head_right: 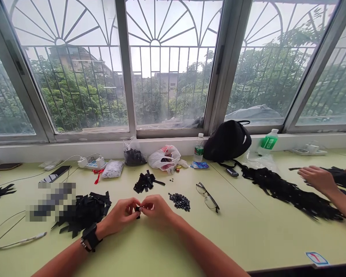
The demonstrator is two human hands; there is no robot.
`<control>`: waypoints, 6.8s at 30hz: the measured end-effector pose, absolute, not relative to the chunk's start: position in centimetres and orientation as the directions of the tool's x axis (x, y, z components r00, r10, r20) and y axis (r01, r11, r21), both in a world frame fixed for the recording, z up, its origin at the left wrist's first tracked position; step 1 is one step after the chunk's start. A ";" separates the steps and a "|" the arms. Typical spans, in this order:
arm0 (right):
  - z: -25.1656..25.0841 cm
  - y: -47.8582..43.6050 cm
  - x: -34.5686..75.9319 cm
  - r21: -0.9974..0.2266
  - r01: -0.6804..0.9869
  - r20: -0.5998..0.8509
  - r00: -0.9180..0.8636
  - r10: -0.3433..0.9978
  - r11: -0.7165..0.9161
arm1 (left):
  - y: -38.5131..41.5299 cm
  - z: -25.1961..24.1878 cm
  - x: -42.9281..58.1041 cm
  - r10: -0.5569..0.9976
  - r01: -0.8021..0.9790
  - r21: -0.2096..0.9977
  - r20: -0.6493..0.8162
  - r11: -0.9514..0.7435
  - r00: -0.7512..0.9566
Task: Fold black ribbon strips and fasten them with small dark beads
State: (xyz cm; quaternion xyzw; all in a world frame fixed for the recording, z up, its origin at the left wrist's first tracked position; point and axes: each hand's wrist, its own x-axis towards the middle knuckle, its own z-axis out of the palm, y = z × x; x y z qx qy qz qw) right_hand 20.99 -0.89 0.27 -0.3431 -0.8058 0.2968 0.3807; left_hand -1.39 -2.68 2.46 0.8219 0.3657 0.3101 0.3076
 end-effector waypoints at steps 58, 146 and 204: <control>1.4 -1.0 21.2 -0.982 -0.008 0.163 -0.525 0.835 0.186 | -2.5 2.5 -1.5 0.760 0.409 0.713 0.267 -0.569 0.593; 1.3 0.8 23.7 -0.810 0.348 0.377 -0.307 0.874 0.472 | -1.6 3.0 -3.4 0.795 0.534 0.601 0.338 -0.594 0.504; 0.3 1.1 23.9 -0.774 0.424 0.309 -0.394 0.866 0.470 | -0.6 2.1 -5.5 0.935 0.974 -0.161 0.292 -0.157 0.199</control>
